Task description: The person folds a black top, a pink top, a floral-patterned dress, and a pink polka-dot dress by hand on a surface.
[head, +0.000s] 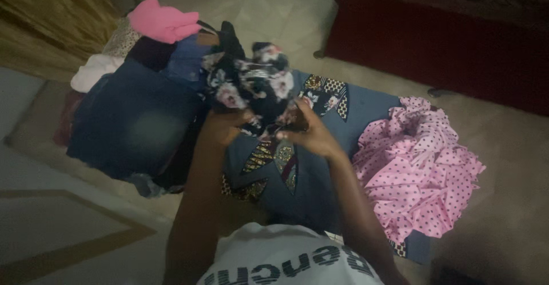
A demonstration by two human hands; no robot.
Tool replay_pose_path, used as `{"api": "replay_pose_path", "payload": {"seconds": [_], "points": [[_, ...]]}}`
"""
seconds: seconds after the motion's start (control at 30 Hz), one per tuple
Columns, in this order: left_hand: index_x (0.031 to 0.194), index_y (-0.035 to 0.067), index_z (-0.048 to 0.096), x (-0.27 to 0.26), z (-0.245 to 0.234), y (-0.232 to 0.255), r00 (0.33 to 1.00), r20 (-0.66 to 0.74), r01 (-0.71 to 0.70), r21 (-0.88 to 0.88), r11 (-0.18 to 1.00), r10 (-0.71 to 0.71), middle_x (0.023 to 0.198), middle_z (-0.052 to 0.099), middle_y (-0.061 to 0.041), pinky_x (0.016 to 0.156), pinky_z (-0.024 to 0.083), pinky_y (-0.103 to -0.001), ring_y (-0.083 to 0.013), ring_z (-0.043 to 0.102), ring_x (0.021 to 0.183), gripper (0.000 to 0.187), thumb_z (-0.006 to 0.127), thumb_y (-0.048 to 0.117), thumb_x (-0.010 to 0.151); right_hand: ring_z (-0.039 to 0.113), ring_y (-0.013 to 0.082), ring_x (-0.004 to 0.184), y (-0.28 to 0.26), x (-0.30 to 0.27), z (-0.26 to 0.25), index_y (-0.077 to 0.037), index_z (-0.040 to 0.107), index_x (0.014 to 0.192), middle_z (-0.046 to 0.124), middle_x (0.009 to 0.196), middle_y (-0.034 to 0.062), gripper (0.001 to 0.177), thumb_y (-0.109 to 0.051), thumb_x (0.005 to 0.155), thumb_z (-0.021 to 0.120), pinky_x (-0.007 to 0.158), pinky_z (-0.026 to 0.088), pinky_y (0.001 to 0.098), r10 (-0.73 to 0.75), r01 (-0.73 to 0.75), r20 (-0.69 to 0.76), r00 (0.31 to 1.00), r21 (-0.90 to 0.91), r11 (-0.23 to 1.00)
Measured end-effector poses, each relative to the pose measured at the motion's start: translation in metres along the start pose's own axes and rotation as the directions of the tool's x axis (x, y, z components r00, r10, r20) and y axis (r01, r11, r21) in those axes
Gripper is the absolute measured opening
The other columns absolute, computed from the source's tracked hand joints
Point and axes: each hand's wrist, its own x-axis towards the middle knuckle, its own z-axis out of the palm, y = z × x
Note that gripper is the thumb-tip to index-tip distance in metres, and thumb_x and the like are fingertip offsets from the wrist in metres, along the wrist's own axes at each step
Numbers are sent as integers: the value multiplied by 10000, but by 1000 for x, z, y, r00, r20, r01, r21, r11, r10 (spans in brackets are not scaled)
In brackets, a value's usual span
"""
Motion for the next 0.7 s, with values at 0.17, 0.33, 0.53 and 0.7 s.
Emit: {"api": "replay_pose_path", "payload": {"seconds": [0.17, 0.33, 0.53, 0.7], "points": [[1279, 43, 704, 19, 64, 63, 906, -417, 346, 649, 678, -63, 1238, 726, -100, 968, 511, -361, -233, 666, 1166, 486, 727, 393, 943, 747, 217, 902, -16, 10, -9, -40, 741, 1065, 785, 1024, 157, 130, -106, 961, 782, 772, 627, 326, 61, -64, -30, 998, -131, 989], [1374, 44, 593, 15, 72, 98, 852, -472, 212, 707, 674, 228, 1371, 643, -102, 1055, 434, -329, -209, 580, 1278, 607, 626, 527, 1008, 679, 172, 906, -23, -3, -69, -131, 663, 1198, 712, 1029, 76, 312, 8, 924, 718, 832, 576, 325, -93, 291, -309, 946, 689, 664], [1210, 31, 689, 8, 12, 57, 894, -448, 344, 709, 616, 17, 1193, 721, -189, 963, 508, -374, -279, 650, 1121, 550, 615, 528, 986, 692, 195, 946, -39, -28, -94, -66, 598, 1132, 697, 1001, 65, 176, -37, 969, 659, 928, 603, 375, -178, 427, -392, 903, 758, 493], [1179, 83, 704, -7, -11, -3, 790, -129, 199, 979, 52, -599, 1046, 740, -105, 836, 535, -405, -229, 696, 938, 545, 640, 560, 923, 660, 160, 808, -46, -36, -80, -136, 611, 1017, 688, 897, 46, 84, -58, 1038, 629, 748, 562, 322, -22, 205, -325, 946, 542, 815]]}}
